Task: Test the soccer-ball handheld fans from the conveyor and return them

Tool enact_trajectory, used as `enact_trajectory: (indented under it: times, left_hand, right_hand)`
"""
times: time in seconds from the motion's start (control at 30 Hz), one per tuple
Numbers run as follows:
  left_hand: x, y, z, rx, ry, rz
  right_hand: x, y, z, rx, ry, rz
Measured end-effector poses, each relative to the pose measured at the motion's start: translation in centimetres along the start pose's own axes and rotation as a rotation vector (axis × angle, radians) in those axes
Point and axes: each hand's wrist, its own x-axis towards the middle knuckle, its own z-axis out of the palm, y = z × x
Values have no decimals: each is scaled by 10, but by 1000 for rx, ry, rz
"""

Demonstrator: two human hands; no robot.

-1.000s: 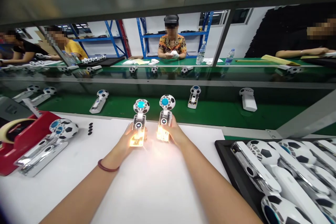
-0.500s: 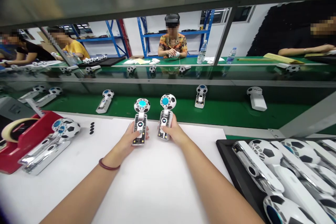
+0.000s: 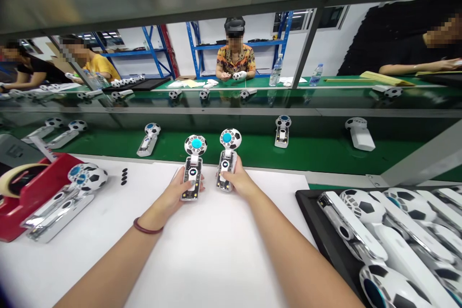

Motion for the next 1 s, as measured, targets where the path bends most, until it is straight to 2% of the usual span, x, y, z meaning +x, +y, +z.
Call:
enact_trajectory:
  times: [0.83,0.93,1.0]
  left_hand:
    - [0,-1,1,-13,15,19]
    - [-3,8,6,-9,71,90]
    - [-3,23,13,5,93,202]
  right_hand:
    - [0,3,-1,-20,13,-30]
    - [-3,-10,8,-16,19,-100]
    - [-6,-30,19,86,34,-168]
